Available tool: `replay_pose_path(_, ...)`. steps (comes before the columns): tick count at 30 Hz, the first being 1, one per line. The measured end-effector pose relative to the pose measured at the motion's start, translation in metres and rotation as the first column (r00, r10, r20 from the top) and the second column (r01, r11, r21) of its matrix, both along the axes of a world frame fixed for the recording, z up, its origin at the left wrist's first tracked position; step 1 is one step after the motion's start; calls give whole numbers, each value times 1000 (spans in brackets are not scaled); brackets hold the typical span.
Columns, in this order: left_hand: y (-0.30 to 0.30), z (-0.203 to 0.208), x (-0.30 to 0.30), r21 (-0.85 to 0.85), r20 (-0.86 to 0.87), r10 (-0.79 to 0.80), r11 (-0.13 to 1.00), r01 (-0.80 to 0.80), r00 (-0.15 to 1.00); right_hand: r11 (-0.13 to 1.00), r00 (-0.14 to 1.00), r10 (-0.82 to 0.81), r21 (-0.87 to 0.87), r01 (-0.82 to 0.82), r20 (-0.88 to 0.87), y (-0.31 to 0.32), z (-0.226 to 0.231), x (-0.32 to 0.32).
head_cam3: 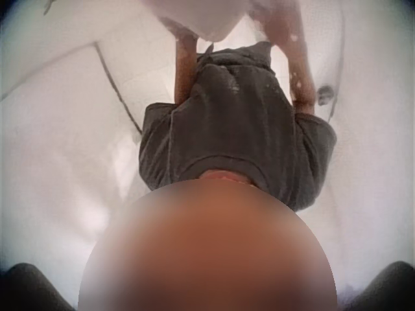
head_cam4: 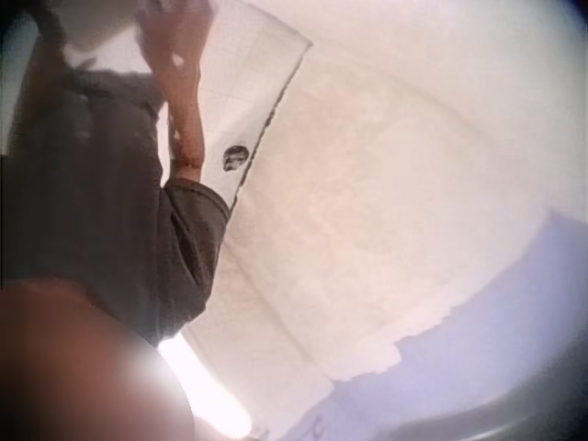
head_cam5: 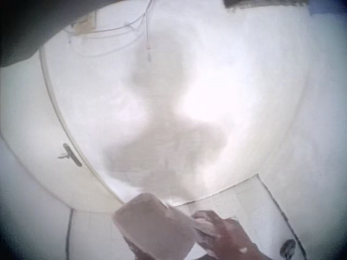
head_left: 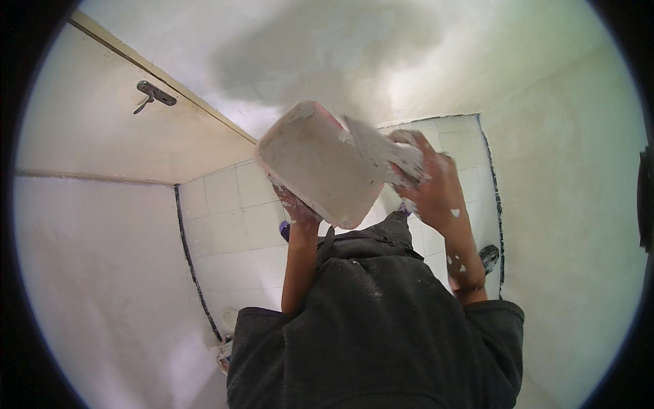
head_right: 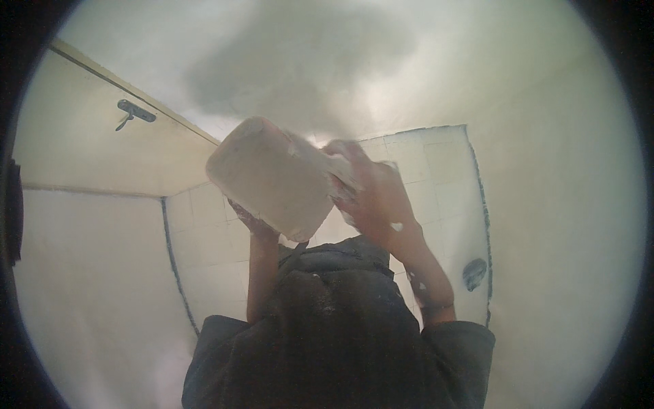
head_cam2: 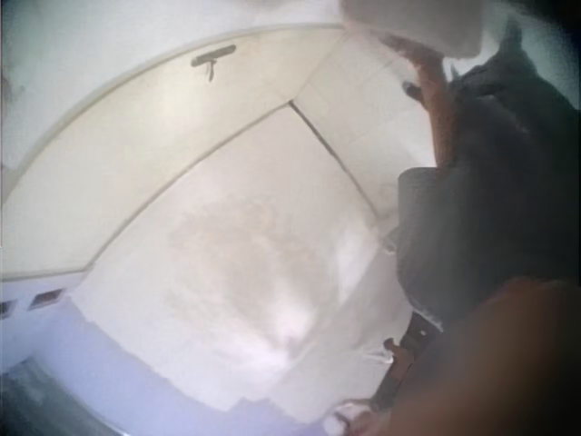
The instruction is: The person applies plaster to the ceiling using a trowel and a container. They repeatedly scoop plaster from the container and spread it across the ceiling surface in a tiled room.
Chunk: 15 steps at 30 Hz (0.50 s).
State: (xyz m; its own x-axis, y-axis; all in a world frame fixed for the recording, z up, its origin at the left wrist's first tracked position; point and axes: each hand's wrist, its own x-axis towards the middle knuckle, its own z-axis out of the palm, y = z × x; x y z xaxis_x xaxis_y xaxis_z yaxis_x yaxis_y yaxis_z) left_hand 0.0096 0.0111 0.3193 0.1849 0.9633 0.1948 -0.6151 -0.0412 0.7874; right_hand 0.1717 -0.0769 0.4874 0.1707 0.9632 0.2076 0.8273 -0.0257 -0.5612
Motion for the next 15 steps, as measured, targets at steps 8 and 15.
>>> replay_pose_path(8,0,10,7,-139,242,1,990,34,970,975,994,111,-196,-108,5,34,-16,-36)
replay_pose_path(15,0,12,-5,-244,219,5,968,50,976,976,973,218,7,-218,-71,46,-50,-47)
